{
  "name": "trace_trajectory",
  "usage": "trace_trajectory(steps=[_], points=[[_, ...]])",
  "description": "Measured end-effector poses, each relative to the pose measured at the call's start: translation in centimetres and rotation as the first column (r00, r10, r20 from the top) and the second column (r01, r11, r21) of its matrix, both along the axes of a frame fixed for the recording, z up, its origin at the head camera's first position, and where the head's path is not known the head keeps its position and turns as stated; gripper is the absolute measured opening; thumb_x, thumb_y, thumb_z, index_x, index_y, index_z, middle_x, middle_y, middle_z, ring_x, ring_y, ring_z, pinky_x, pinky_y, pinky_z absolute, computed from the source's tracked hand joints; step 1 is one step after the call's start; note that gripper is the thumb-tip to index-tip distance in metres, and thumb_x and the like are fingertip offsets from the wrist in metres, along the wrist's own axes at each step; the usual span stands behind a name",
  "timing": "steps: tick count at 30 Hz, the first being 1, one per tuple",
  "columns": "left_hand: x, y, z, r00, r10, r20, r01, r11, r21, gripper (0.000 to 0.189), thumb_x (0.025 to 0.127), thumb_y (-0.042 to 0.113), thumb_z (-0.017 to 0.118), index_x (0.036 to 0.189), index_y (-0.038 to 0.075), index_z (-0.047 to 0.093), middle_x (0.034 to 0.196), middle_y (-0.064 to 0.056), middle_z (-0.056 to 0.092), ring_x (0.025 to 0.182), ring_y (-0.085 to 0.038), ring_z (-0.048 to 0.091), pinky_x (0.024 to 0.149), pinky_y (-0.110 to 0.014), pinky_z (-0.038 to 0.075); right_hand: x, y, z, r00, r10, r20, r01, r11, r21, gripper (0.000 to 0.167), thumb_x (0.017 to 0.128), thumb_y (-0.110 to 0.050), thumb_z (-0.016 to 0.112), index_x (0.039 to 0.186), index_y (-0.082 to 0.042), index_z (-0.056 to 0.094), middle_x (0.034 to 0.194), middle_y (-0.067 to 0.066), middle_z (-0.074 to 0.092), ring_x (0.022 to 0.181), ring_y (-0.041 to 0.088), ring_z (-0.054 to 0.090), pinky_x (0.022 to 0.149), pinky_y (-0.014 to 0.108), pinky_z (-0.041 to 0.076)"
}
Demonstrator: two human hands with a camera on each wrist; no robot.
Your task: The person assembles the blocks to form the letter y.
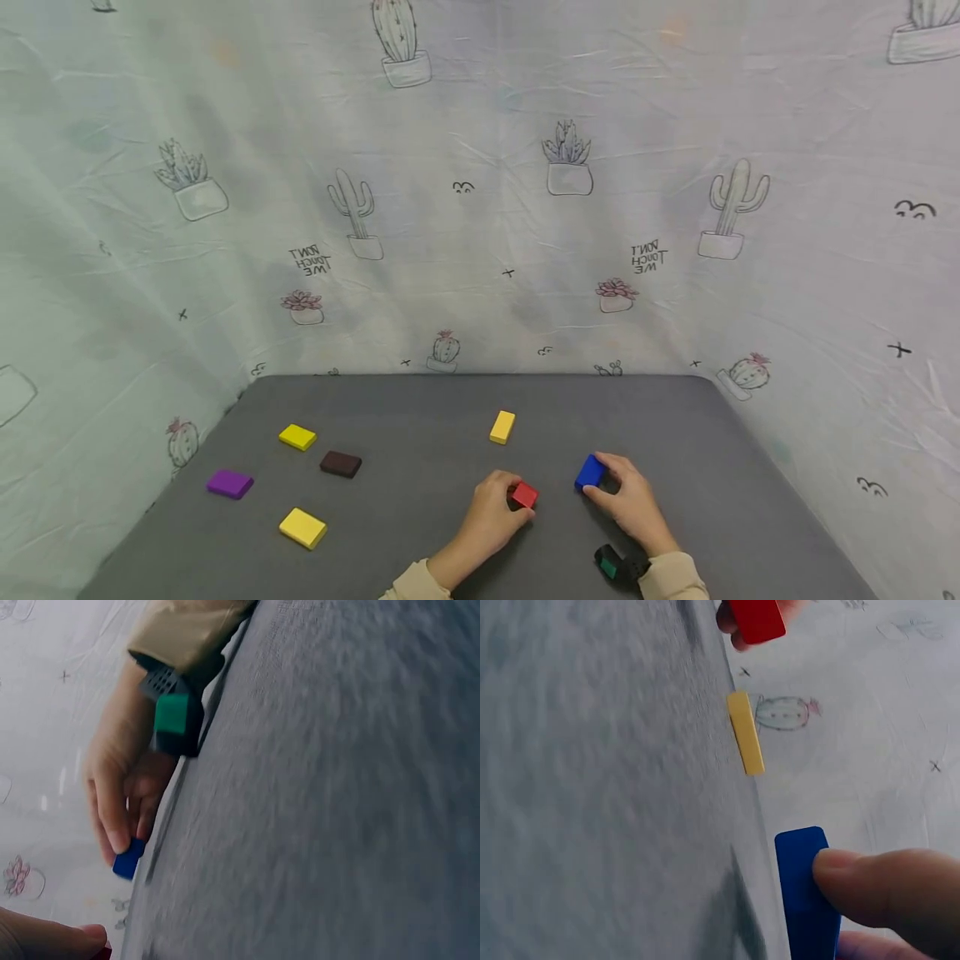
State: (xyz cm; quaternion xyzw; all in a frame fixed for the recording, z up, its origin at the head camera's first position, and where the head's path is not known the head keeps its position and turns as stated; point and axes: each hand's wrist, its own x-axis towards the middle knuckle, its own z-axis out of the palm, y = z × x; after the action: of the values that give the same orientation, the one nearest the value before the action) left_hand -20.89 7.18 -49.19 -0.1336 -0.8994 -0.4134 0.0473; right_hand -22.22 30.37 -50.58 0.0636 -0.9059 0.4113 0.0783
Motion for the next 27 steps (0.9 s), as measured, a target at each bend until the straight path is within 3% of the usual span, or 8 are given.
trace_trajectory(steps=[13,22,27], points=[[-0.5,-3.2,-0.4,0.994,0.091,-0.055,-0.091,0.996,0.007,0.043,0.064,0.009,0.086,0.1,-0.004,0.067,0.091,-0.006,0.062,0.082,-0.019,0.06,0.072,-0.033,0.052,-0.5,-2.9,0.1,0.998,0.054,0.045,-0.052,0.997,-0.048,0.063,0.085,-0.027,0.072,0.135,0.003,0.048,0.135,0.025,0.048,0.121,0.042,0.051,0.099,0.05,0.044],[-1.0,-4.5,-0.4,0.993,0.117,-0.03,-0.116,0.993,0.015,0.042,0.065,0.008,0.086,0.099,-0.006,0.066,0.09,-0.009,0.062,0.082,-0.02,0.059,0.073,-0.037,0.052,-1.7,-6.0,-0.2,0.996,0.079,0.043,-0.077,0.996,-0.047,0.062,0.082,-0.028,0.075,0.133,-0.001,0.052,0.133,0.019,0.052,0.12,0.036,0.053,0.099,0.047,0.045],[-0.9,-4.9,-0.7,0.991,0.127,-0.049,-0.127,0.992,0.004,0.041,0.065,0.009,0.086,0.099,-0.005,0.066,0.09,-0.008,0.062,0.082,-0.02,0.059,0.074,-0.036,0.052,-2.1,-7.9,-0.3,0.996,0.089,0.017,-0.088,0.995,-0.05,0.06,0.081,-0.024,0.076,0.132,-0.002,0.054,0.132,0.017,0.054,0.118,0.034,0.055,0.097,0.046,0.046]])
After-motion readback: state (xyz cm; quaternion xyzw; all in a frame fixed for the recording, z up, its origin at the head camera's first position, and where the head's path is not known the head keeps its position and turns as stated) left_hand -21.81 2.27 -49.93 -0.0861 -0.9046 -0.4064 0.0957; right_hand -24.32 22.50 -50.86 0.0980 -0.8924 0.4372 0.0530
